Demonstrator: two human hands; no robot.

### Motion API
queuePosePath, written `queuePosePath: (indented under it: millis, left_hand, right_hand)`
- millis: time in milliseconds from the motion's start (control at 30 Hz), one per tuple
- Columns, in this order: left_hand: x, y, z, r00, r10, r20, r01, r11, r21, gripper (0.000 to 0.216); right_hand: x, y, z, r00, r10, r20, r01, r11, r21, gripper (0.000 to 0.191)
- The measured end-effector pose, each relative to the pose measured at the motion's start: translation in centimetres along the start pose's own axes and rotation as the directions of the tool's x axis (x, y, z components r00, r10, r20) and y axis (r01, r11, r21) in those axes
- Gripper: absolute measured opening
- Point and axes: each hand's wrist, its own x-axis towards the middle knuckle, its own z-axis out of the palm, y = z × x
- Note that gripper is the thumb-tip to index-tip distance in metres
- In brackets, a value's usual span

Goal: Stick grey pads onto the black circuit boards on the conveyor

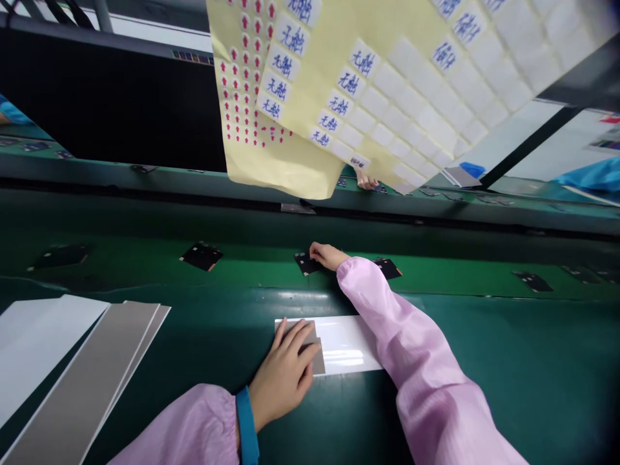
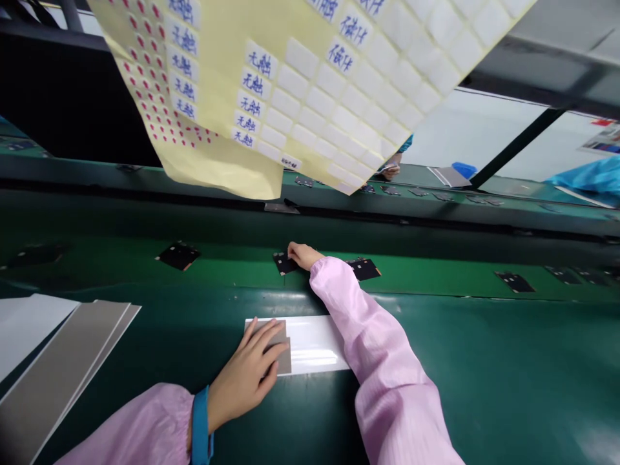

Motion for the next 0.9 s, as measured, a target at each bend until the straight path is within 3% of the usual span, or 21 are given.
queuePosePath:
  millis: [400, 533, 667, 767, 900]
  left_hand:
    - [0.1, -0.2, 0.1, 0.999, -0.006, 0.034, 0.005, 1.0, 0.014, 0.035]
    - [0.1, -0.1, 0.2, 0.999, -0.006, 0.035, 0.005, 1.0, 0.019, 0.036]
    - [0.0, -0.2, 0.3, 1.0, 0.006, 0.026, -0.006, 0.999, 0.032, 0.037]
    - [0.0, -0.3, 0.4, 1.0, 0.03, 0.001, -0.03, 0.999, 0.034, 0.037]
    - [-0.1, -0.2, 0.5, 0.999, 0.04, -0.019, -0.039, 0.998, 0.039, 0.037]
  right_hand:
    - [-0.4, 2.5, 0.5, 1.0, 0.021, 0.008, -0.021, 1.0, -0.003, 0.008]
    - [-1.6, 3.2, 1.2, 0.989, 0.052, -0.141, -0.052, 0.999, 0.004, 0.01]
    - [-4.0, 3.8, 1.9, 0.955, -0.055, -0.293, 0.049, 0.998, -0.028, 0.025]
    - [-5.6, 3.8, 2.2, 0.963, -0.114, -0.242, 0.076, 0.984, -0.162, 0.035]
    - [-6.5, 3.4, 1.6, 0.981, -0.037, -0.191, -0.009, 0.972, -0.236, 0.046]
